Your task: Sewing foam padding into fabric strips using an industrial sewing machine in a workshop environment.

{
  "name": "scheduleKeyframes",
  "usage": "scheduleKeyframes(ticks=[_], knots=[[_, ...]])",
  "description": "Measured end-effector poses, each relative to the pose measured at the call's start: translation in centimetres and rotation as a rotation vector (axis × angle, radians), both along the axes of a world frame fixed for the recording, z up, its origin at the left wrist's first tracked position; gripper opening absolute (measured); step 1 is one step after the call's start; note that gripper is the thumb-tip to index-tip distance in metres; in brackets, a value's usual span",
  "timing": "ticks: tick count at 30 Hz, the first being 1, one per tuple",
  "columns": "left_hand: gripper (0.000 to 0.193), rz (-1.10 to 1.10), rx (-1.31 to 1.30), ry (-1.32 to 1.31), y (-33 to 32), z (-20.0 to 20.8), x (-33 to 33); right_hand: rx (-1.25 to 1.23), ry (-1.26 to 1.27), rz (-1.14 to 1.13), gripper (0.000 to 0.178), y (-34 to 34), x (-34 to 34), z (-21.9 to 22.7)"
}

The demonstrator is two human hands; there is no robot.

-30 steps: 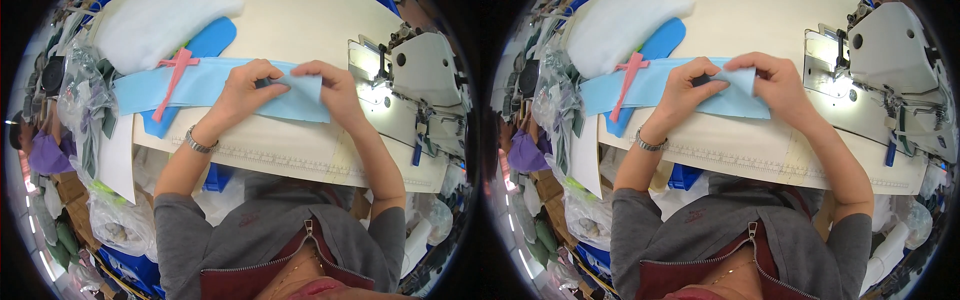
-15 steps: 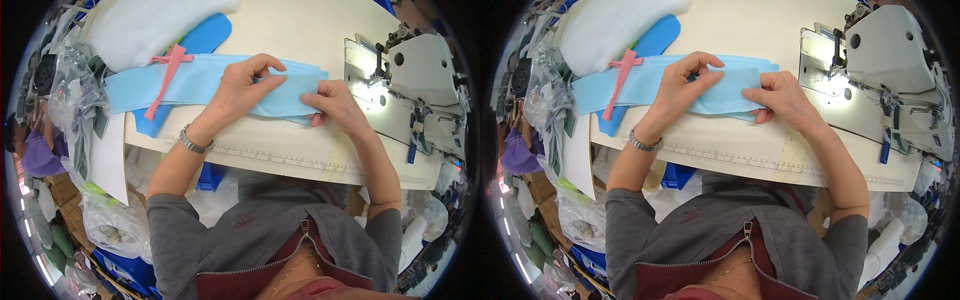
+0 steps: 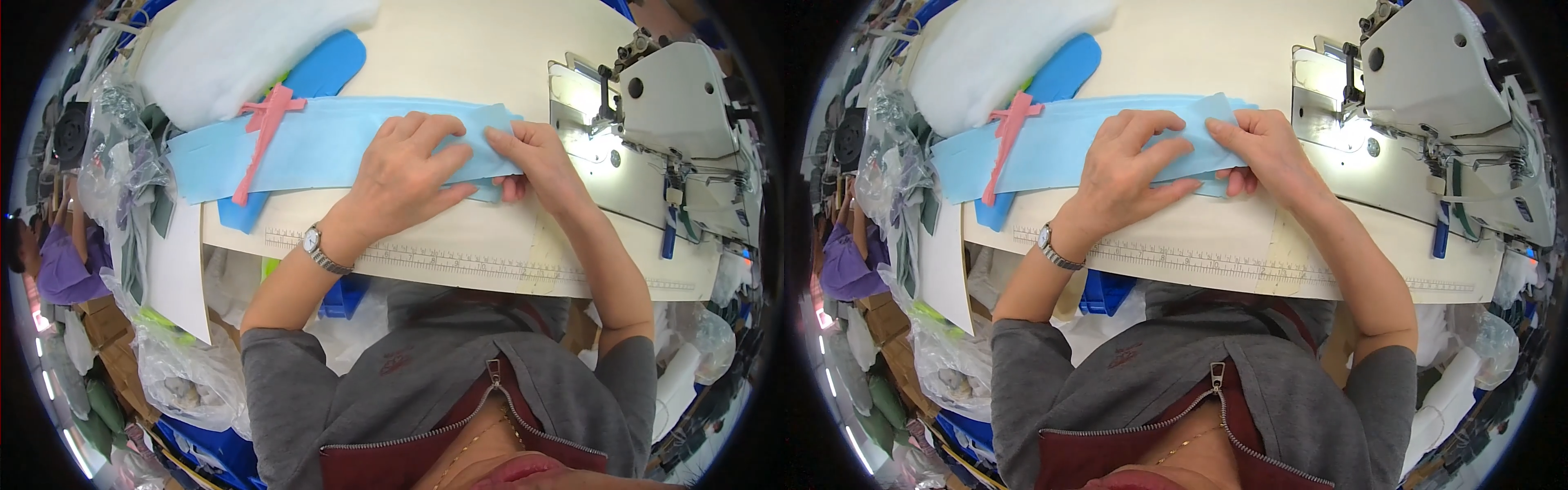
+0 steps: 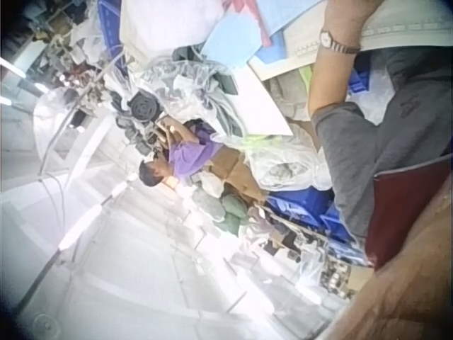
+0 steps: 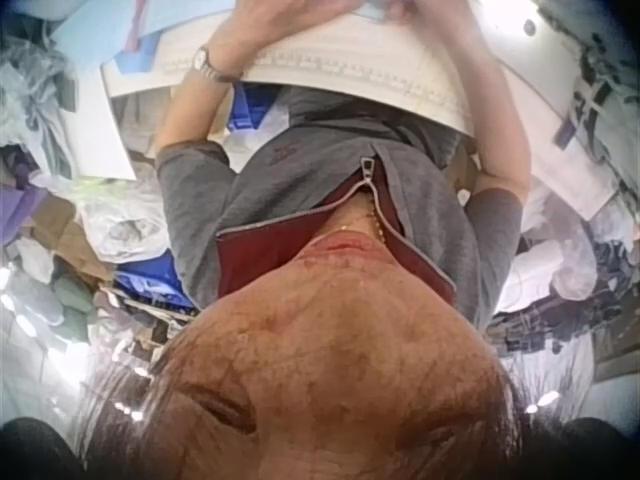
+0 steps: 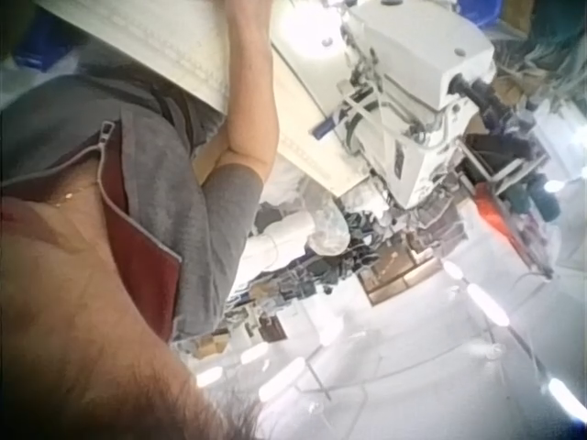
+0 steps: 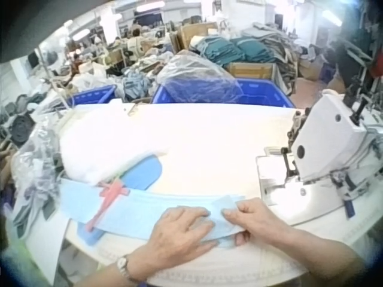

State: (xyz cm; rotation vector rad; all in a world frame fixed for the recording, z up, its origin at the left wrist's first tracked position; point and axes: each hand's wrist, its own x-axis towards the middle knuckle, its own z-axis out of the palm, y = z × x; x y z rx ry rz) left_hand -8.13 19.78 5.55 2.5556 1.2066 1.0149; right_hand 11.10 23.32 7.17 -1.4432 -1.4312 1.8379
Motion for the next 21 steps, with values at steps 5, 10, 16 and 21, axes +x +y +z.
scheduleKeyframes(ticks=[5,10,16,21], knots=[[0.027,-0.009,0.045,0.011,-0.1,-0.3,0.2,0.001,0.024,-0.052,0.031,-0.1,-0.2,0.0],[0.014,-0.028,0.037,-0.055,0.3,-1.1,0.0,0.002,0.042,0.008,0.021,0.1,0.3,-0.4],[0.011,0.102,-0.436,-0.411,0.6,-0.6,-0.2,0.341,0.159,-0.272,0.038,0.2,0.4,-0.4],[0.017,0.121,-0.673,-0.502,0.5,0.3,-1.1,0.447,-0.039,0.083,0.03,1.4,-0.3,0.8]])
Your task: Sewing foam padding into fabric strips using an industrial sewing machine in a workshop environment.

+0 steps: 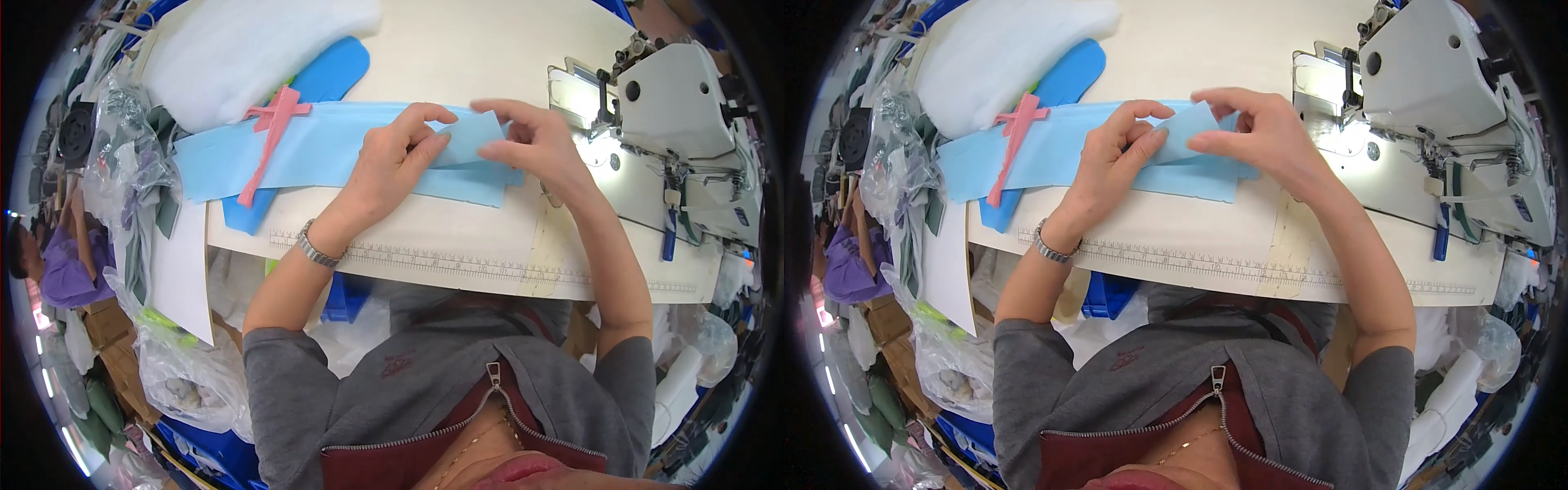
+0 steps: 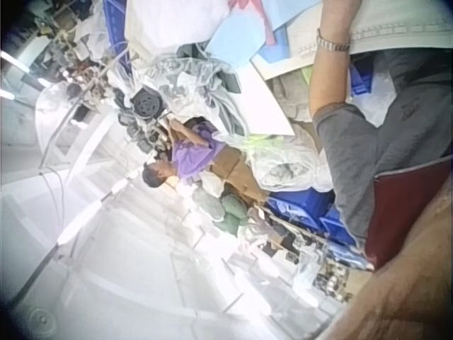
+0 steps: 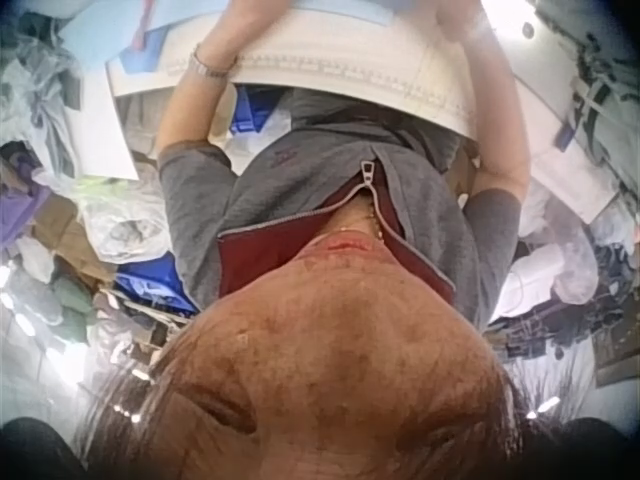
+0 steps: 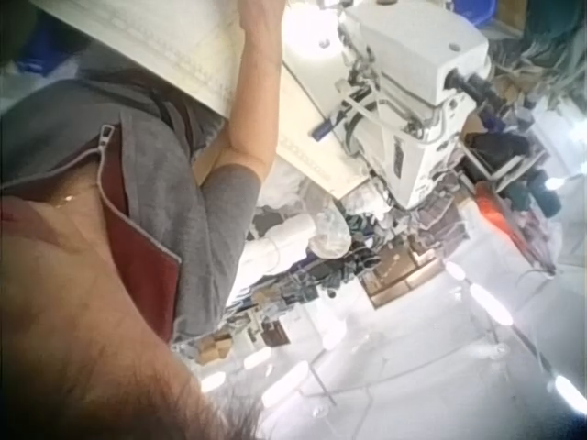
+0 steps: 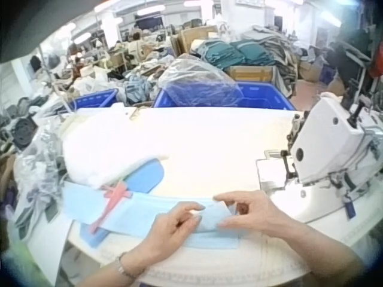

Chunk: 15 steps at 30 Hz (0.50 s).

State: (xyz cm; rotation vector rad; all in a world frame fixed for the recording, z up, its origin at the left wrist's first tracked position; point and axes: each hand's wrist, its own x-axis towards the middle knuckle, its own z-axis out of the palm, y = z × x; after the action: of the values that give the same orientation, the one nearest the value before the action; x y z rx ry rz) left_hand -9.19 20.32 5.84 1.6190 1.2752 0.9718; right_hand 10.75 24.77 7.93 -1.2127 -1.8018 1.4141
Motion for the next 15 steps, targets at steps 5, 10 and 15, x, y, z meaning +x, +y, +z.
scheduleKeyframes(ticks=[5,10,15], knots=[[0.021,-0.017,-0.077,-0.017,0.3,-0.1,-0.5,-0.151,-0.211,0.13,0.028,0.8,-0.6,-0.9],[0.022,-0.067,-0.061,-0.035,0.5,0.4,-0.6,-0.262,-0.089,0.137,0.028,0.6,-0.7,-0.6],[0.022,-0.072,-0.084,-0.039,0.4,0.4,-0.9,-0.319,-0.123,0.194,0.024,0.9,-0.4,0.3]])
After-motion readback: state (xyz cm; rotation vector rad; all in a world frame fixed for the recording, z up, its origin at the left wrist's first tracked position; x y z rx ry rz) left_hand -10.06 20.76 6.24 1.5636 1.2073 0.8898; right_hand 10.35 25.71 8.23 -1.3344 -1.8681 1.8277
